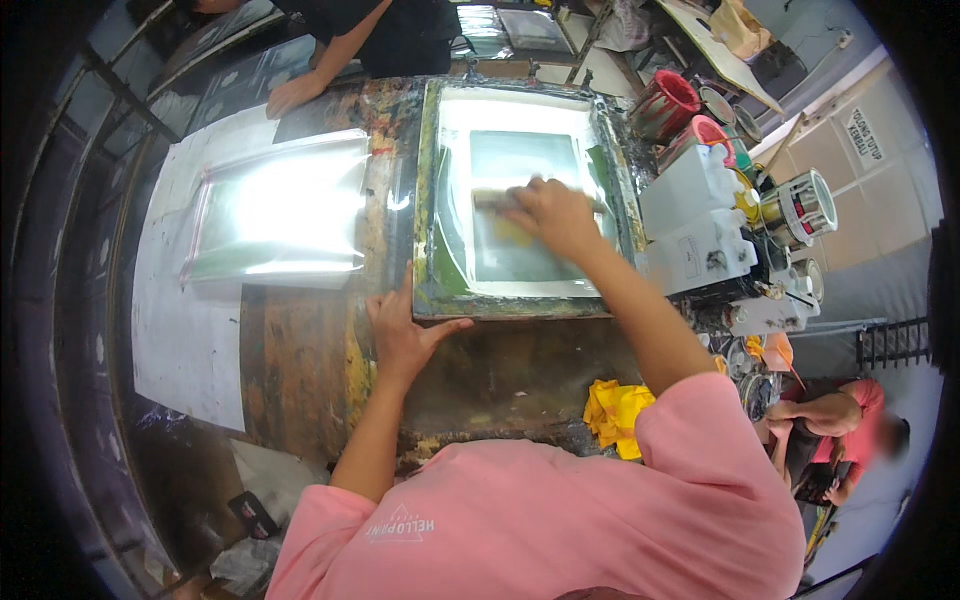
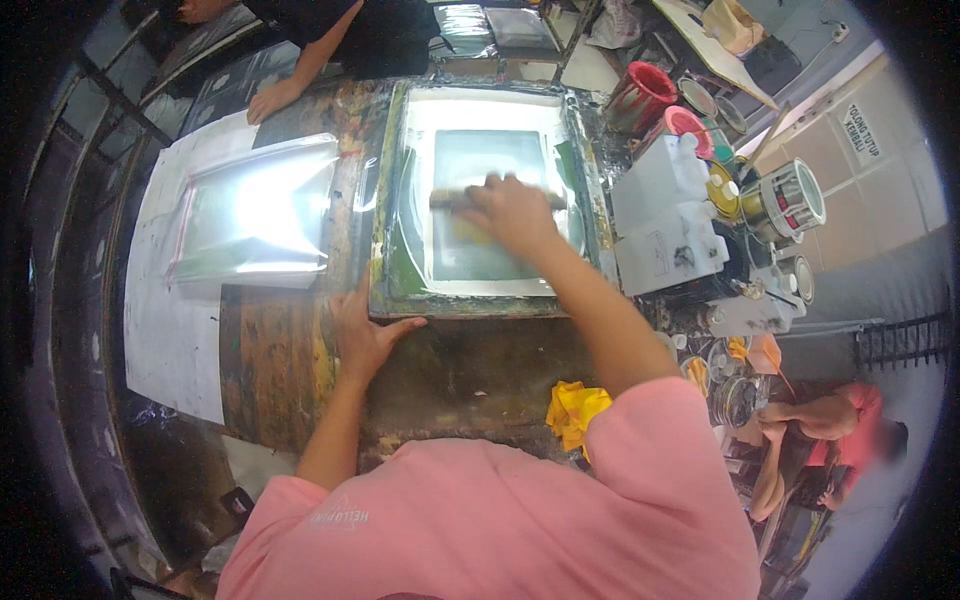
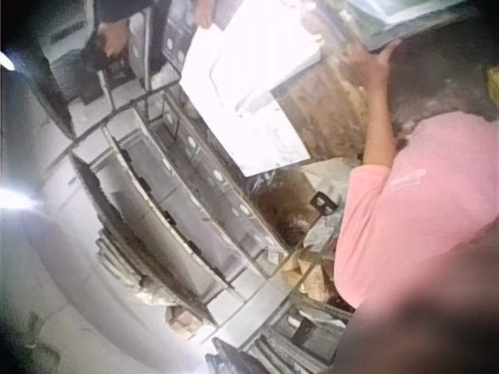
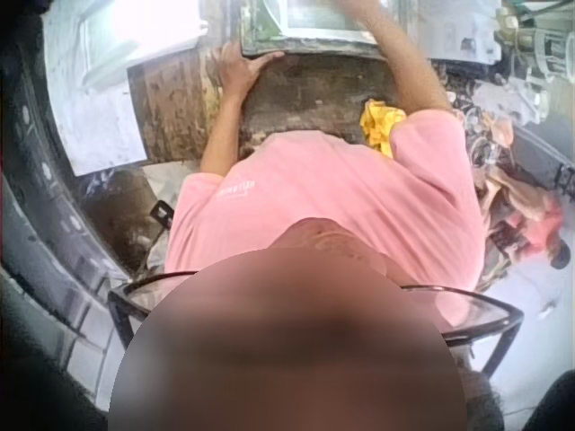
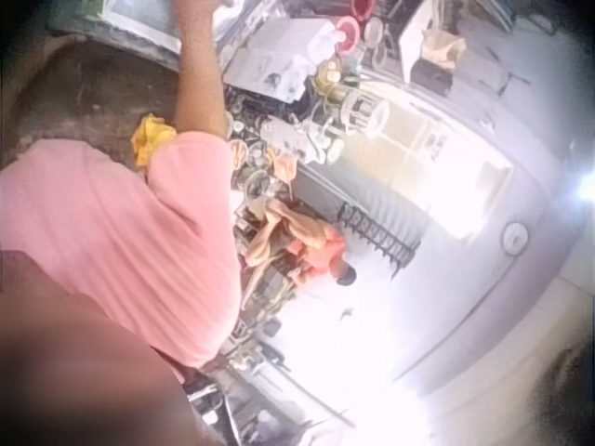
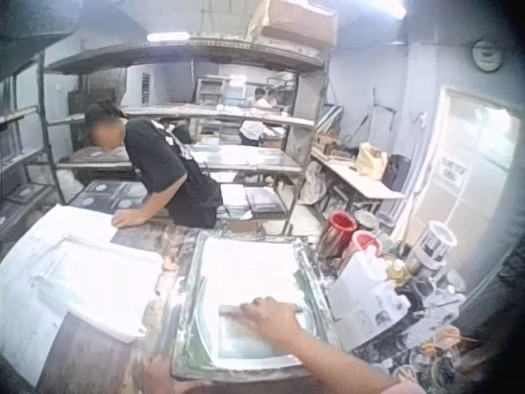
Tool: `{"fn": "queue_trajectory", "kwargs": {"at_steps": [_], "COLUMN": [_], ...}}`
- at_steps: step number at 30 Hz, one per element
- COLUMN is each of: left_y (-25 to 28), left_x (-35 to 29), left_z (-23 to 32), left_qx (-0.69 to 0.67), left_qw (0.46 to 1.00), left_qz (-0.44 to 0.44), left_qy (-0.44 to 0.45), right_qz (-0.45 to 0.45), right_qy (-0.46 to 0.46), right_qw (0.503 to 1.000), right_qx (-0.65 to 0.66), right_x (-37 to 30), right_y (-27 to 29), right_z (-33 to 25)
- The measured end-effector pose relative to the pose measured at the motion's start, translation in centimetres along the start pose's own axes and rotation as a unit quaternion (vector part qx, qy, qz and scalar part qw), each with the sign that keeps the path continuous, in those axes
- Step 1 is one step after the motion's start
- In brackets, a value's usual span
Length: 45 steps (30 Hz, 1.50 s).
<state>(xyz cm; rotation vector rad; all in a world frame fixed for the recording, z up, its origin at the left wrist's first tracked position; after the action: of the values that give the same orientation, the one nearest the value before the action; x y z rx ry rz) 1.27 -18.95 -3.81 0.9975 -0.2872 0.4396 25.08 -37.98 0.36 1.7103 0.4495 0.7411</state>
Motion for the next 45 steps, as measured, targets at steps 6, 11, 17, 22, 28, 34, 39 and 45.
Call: {"fn": "queue_trajectory", "kwargs": {"at_steps": [6, 11, 17, 22, 28, 34, 39, 45], "left_y": [0.1, 1.1, 3.5, 3.5, -0.9, 0.8, 3.9, 8.8], "left_x": [-0.3, 1.3, 5.6, 5.9, 0.0, 6.1, 11.2, 9.8], "left_z": [0.0, 1.9, 5.3, 4.3, 3.2, 4.7, 3.0, -6.4], "left_qx": [-0.025, -0.163, -0.436, -0.139, 0.229, -0.04, 0.009, 0.006], "left_qw": [0.998, 0.984, 0.88, 0.988, 0.956, 0.999, 0.996, 0.99], "left_qz": [-0.029, 0.015, 0.184, 0.062, -0.184, 0.003, 0.085, 0.136], "left_qy": [0.046, 0.071, 0.036, -0.034, 0.019, -0.032, -0.029, 0.035], "right_qz": [-0.092, 0.006, 0.22, 0.283, 0.295, 0.247, 0.261, 0.275], "right_qy": [-0.029, -0.003, 0.01, 0.025, 0.023, 0.0, -0.003, -0.005], "right_qw": [0.995, 1.0, 0.974, 0.959, 0.955, 0.969, 0.965, 0.961], "right_qx": [0.019, 0.025, -0.044, -0.018, -0.003, 0.011, 0.01, 0.012], "right_x": [-10.1, -9.4, -6.4, -1.2, 2.2, 4.9, 6.2, 5.2], "right_y": [5.3, 9.1, 15.2, 19.3, 21.5, 24.0, 25.3, 24.6], "right_z": [-6.0, -6.7, -7.9, -7.0, -5.9, -5.6, -5.7, -5.8]}}
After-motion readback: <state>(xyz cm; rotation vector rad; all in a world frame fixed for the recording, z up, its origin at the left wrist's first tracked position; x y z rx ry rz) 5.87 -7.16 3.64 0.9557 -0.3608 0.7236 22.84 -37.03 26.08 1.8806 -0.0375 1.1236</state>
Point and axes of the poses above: each hand's wrist, its own x-axis towards the middle knuckle, its own y-axis out of the back of the hand, z = x × y, the point moved 3 cm from there along x, towards the middle knuckle, and after that the axes turned 9 degrees about -y, right-handed, at the moved point
